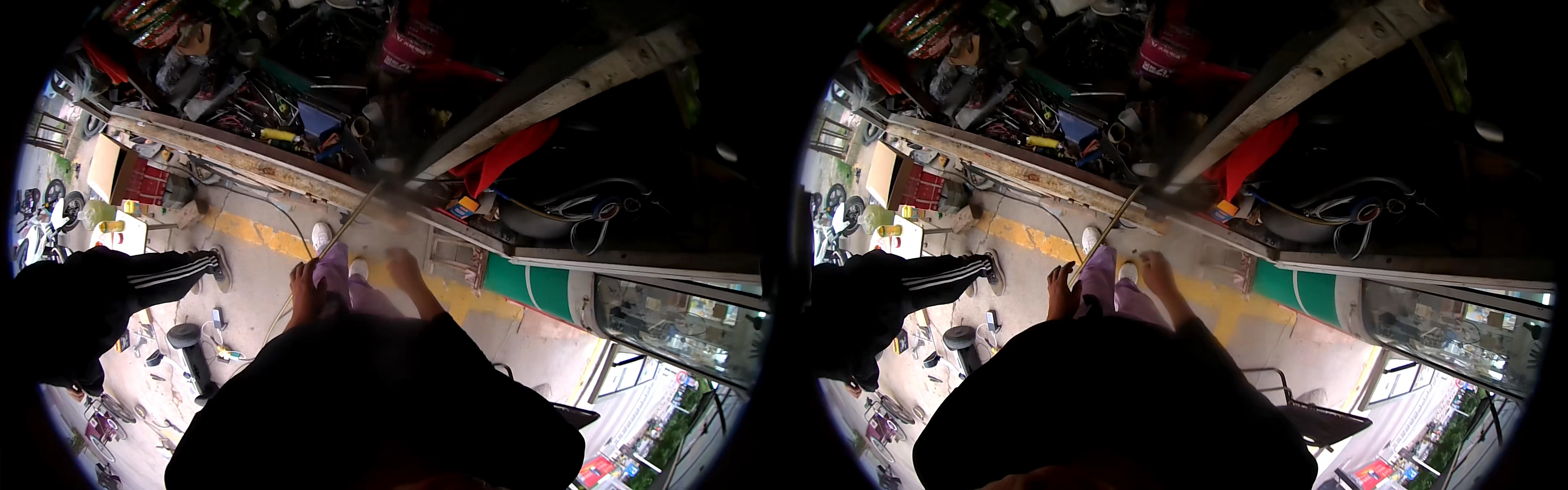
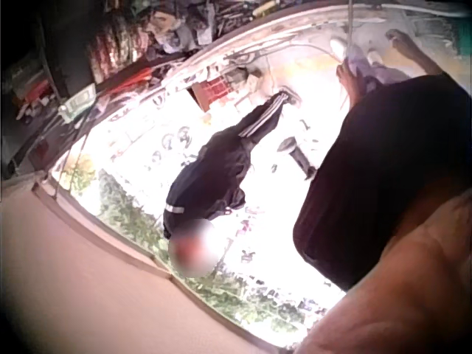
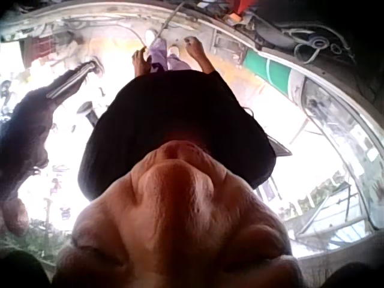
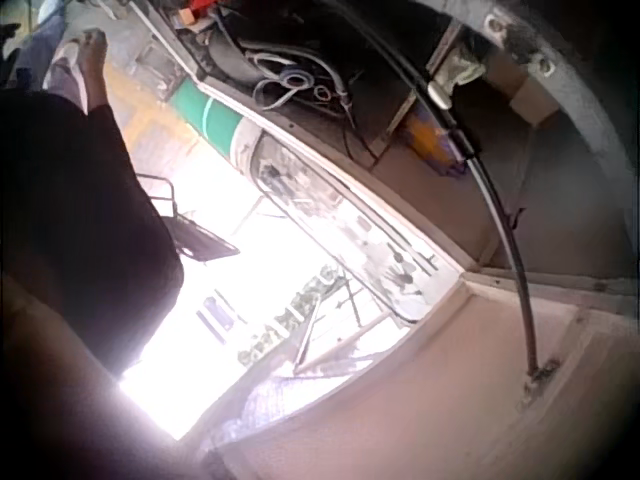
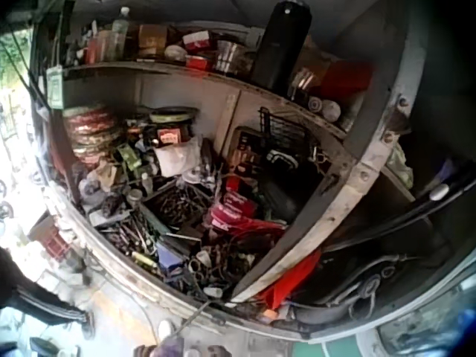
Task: The person removes a bicycle inner tube from a tire, inflates it with a pump, and submerges it in a bucket of water to locate a leak. They then apply a patch to the tube and use a soldering iron to heat the patched area.
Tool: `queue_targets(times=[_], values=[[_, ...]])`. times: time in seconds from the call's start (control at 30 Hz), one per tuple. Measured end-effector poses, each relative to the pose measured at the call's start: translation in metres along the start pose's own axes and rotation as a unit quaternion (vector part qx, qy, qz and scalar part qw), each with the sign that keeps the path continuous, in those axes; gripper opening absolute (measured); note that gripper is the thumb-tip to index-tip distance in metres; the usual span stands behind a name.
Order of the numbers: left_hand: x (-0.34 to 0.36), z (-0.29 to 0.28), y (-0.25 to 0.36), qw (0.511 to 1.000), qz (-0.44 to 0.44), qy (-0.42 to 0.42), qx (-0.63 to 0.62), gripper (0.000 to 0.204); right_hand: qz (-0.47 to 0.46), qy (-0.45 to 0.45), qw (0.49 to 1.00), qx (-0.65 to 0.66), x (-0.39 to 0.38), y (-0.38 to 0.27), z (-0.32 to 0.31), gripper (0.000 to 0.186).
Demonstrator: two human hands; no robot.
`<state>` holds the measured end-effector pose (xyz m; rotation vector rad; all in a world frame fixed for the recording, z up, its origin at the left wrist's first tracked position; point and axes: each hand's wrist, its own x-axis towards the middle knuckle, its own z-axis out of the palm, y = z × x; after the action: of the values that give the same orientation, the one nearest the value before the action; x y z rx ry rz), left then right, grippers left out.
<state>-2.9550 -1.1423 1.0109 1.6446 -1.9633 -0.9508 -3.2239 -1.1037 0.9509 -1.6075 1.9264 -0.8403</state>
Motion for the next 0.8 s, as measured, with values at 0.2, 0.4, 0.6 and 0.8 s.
queue_targets(times=[0.2,0.4,0.6,0.8], values=[[0.069,-0.018,-0.047,0.993,-0.063,0.009,-0.101,0.047,0.027,-0.026,0.999,0.021,0.11,-0.054,-0.029,0.018],[0.115,-0.052,-0.112,0.971,-0.178,0.018,-0.161,0.036,0.118,-0.008,0.993,0.026,0.218,-0.094,-0.059,0.019],[0.147,-0.058,-0.146,0.956,-0.212,-0.027,-0.201,0.029,0.14,0.069,0.984,0.081,0.289,-0.11,-0.08,0.024],[0.166,-0.045,-0.141,0.933,-0.235,-0.081,-0.26,0.032,0.121,0.09,0.986,0.064,0.314,-0.103,-0.09,0.021]])
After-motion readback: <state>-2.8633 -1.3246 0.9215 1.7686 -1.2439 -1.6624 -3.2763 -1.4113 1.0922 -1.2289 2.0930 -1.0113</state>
